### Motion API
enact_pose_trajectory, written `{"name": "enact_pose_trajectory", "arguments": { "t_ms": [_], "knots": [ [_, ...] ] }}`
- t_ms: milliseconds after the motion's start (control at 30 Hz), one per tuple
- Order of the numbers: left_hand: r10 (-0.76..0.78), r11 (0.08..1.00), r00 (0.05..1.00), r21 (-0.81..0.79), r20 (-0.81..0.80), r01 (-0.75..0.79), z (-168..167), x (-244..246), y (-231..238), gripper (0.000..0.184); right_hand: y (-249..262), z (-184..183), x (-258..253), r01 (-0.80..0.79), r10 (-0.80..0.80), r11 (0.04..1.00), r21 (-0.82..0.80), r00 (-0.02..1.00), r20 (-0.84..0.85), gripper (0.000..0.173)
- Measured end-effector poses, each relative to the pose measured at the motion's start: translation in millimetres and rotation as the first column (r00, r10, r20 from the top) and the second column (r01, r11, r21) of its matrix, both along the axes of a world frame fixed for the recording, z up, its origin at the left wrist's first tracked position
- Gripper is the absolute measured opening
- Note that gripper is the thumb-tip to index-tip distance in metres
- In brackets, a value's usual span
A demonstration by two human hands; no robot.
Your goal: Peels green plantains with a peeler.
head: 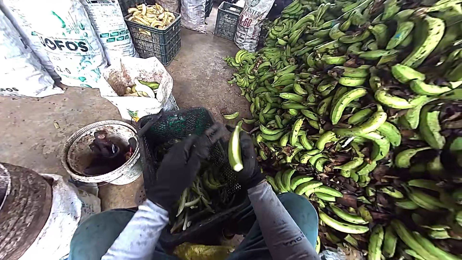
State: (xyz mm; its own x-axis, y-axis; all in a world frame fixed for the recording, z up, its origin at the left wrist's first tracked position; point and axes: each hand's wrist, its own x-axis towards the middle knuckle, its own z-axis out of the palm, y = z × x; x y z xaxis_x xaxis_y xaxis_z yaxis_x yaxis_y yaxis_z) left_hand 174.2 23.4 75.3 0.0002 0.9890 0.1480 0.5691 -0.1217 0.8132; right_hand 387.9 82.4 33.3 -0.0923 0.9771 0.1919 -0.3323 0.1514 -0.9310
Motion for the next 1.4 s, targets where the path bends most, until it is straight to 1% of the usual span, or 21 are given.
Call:
{"name": "enact_pose_trajectory", "arguments": {
  "t_ms": [67,100,167,200,267,333,367,433,533,600,667,767,833,900,967,1067,1133,1167,1267,1333,1400],
  "knots": [
    [-0.122,0.992,0.992,0.001,0.0,0.122,-4.7,15.2,-15.2,0.06,11.0,6.3,2.9,0.16,-0.175,0.979,0.125,0.977,0.122,0.051],
    [-0.151,0.988,0.988,0.039,-0.017,0.151,-8.8,21.6,-20.6,0.07,14.2,11.8,-0.4,0.249,-0.265,0.961,0.124,0.953,0.145,0.049],
    [-0.151,0.982,0.987,0.111,-0.051,0.156,-17.6,27.6,-23.1,0.075,13.5,18.3,-4.6,0.286,-0.3,0.953,0.1,0.937,0.178,0.048],
    [-0.139,0.983,0.988,0.107,-0.07,0.146,-20.1,26.0,-19.9,0.071,11.0,17.8,-6.0,0.229,-0.246,0.968,0.106,0.95,0.192,0.048],
    [-0.075,0.993,0.988,0.084,-0.136,0.087,-21.7,16.0,-6.3,0.06,1.5,12.6,-8.5,0.014,-0.036,0.994,0.107,0.976,0.213,0.043],
    [0.024,0.999,0.988,0.037,-0.155,-0.018,-14.6,3.6,7.5,0.047,-10.8,9.6,-13.9,-0.216,0.221,0.974,-0.062,0.97,0.097,0.034],
    [0.077,0.997,0.987,0.027,-0.139,-0.074,-12.6,-2.4,13.3,0.046,-16.7,9.7,-13.6,-0.279,0.291,0.954,-0.112,0.951,0.105,0.036],
    [0.145,0.989,0.986,-0.004,-0.086,-0.145,-12.1,-12.2,18.1,0.05,-19.3,7.7,-12.8,-0.3,0.317,0.94,-0.161,0.943,0.097,0.045],
    [0.09,0.996,0.994,0.016,-0.061,-0.089,-12.7,-6.7,7.7,0.056,-4.5,4.6,-7.7,-0.216,0.22,0.969,-0.121,0.975,0.017,0.062],
    [0.022,0.998,0.996,0.06,-0.085,-0.017,-19.4,5.9,-1.0,0.066,5.2,10.7,-9.2,-0.101,0.095,0.993,-0.068,0.992,-0.079,0.053],
    [0.007,0.988,0.991,0.153,-0.137,0.014,-25.3,19.8,-9.5,0.073,9.8,24.1,-17.0,0.054,-0.071,0.994,-0.091,0.979,-0.192,0.04],
    [0.109,0.944,0.975,0.328,-0.195,-0.04,-29.0,32.2,-16.9,0.064,10.7,36.3,-24.4,0.218,-0.25,0.964,-0.156,0.939,-0.237,0.038],
    [0.135,0.94,0.967,0.337,-0.214,-0.056,-28.7,31.3,-17.3,0.063,10.2,36.6,-26.6,0.255,-0.28,0.957,-0.141,0.941,-0.193,0.038],
    [0.116,0.961,0.969,0.272,-0.217,-0.055,-26.2,24.4,-13.4,0.063,7.9,33.9,-22.7,0.159,-0.168,0.982,-0.102,0.982,-0.082,0.039],
    [0.083,0.983,0.979,0.176,-0.185,-0.05,-22.0,13.6,-5.8,0.056,1.8,32.5,-15.6,-0.05,0.054,0.997,-0.056,0.996,0.072,0.038],
    [0.06,0.995,0.991,0.087,-0.122,-0.049,-23.9,-2.5,11.0,0.049,-7.0,36.1,-1.0,-0.37,0.36,0.928,-0.043,0.862,0.357,0.04],
    [0.071,0.997,0.993,0.0,-0.093,-0.071,-24.6,-10.1,20.5,0.048,-7.1,38.6,0.5,-0.458,0.485,0.872,-0.174,0.755,0.441,0.053],
    [0.079,0.996,0.993,-0.037,-0.086,-0.083,-25.6,-13.7,24.4,0.048,-6.5,36.9,-0.1,-0.458,0.51,0.86,-0.227,0.742,0.435,0.057],
    [0.096,0.994,0.992,-0.045,-0.076,-0.1,-25.7,-11.4,22.4,0.054,0.6,22.6,2.8,-0.428,0.479,0.868,-0.251,0.854,0.203,0.055],
    [0.049,0.999,0.996,0.013,-0.069,-0.048,-26.1,-0.7,13.9,0.06,3.6,19.4,0.9,-0.412,0.402,0.883,-0.224,0.911,-0.091,0.042],
    [-0.005,0.996,0.995,0.091,-0.096,0.014,-31.7,12.7,7.5,0.068,8.6,19.9,-3.4,-0.377,0.276,0.903,-0.204,0.876,-0.396,0.04]
  ]
}}
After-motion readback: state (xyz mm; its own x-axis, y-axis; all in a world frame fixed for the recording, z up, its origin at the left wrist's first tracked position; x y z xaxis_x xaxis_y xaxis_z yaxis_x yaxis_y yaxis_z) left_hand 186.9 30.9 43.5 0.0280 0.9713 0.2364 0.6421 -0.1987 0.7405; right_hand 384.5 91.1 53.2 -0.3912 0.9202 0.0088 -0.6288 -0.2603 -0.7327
